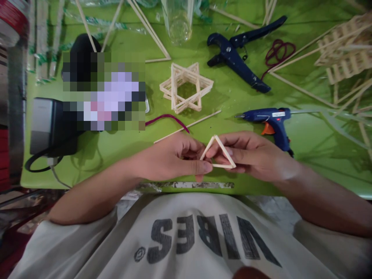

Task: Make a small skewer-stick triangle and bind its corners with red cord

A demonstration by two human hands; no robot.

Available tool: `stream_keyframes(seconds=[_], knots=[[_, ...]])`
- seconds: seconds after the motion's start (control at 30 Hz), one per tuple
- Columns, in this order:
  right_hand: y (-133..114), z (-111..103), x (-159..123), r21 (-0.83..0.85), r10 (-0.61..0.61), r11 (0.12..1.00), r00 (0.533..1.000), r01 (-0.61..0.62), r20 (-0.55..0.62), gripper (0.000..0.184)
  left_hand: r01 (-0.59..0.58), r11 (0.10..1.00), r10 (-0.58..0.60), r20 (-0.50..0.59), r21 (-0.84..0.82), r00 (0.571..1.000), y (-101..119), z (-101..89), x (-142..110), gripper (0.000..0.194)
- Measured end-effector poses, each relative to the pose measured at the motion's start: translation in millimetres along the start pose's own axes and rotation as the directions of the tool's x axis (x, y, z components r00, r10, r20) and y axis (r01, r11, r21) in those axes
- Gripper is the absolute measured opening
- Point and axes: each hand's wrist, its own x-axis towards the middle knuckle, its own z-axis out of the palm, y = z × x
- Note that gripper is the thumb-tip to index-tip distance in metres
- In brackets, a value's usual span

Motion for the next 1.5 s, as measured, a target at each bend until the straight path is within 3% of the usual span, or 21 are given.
stream_keyframes(seconds=[0.17, 0.33, 0.43, 0.5, 0.63, 0.77, 0.87, 1.03, 1.13, 1.23, 1.4, 1.5], knots=[[1, 2, 1, 0.06, 0.008, 0.998, 0.999, -0.011, 0.039, 0.035, 0.057, 0.96, -0.043, 0.054, -0.275, 0.998, -3, 4.5, 3, 0.032], [3, -1, -6, -0.012, -0.008, 1.0, 1.0, 0.008, -0.024, 0.042, 0.038, 0.958, -0.033, 0.024, -0.284, 0.999, -2, 4.5, 3, 0.027], [3, -4, -13, -0.196, -0.143, 0.973, 0.983, 0.119, -0.112, 0.048, -0.002, 0.977, -0.006, -0.036, -0.215, 0.999, -3, 2.5, 3, 0.025], [2, -5, -18, -0.384, -0.238, 0.908, 0.96, 0.168, -0.144, 0.046, -0.019, 0.985, 0.006, -0.077, -0.172, 0.997, -3, 1.9, 2, 0.024], [-3, 1, -22, -0.605, -0.275, 0.787, 0.946, 0.12, -0.17, 0.04, -0.038, 0.992, 0.024, -0.116, -0.12, 0.993, 1, 2.1, 1, 0.026], [-7, 5, -20, -0.616, -0.303, 0.779, 0.929, 0.114, -0.211, 0.044, -0.065, 0.992, 0.052, -0.122, -0.11, 0.991, 4, 1.9, 2, 0.033], [-8, 5, -20, -0.613, -0.352, 0.779, 0.901, 0.131, -0.254, 0.045, -0.153, 0.974, 0.129, -0.142, -0.167, 0.981, 2, 1.1, 1, 0.036], [-2, 4, -25, -0.67, -0.482, 0.725, 0.813, 0.162, -0.325, 0.044, -0.223, 0.962, 0.196, -0.171, -0.155, 0.966, -3, -0.2, -2, 0.041], [3, 4, -26, -0.628, -0.518, 0.749, 0.778, 0.212, -0.355, 0.042, -0.211, 0.961, 0.16, -0.263, -0.177, 0.951, -6, 0.3, -2, 0.041], [6, 2, -24, -0.598, -0.526, 0.763, 0.773, 0.245, -0.355, 0.04, -0.161, 0.971, 0.092, -0.345, -0.177, 0.934, -7, 1.1, -1, 0.039], [7, 0, -20, -0.6, -0.521, 0.757, 0.793, 0.259, -0.315, 0.037, -0.102, 0.988, 0.052, -0.373, -0.115, 0.926, -3, 3.8, 2, 0.033], [7, 1, -19, -0.616, -0.521, 0.744, 0.803, 0.26, -0.29, 0.038, -0.098, 0.984, 0.034, -0.387, -0.146, 0.921, -3, 6.0, 5, 0.039]])
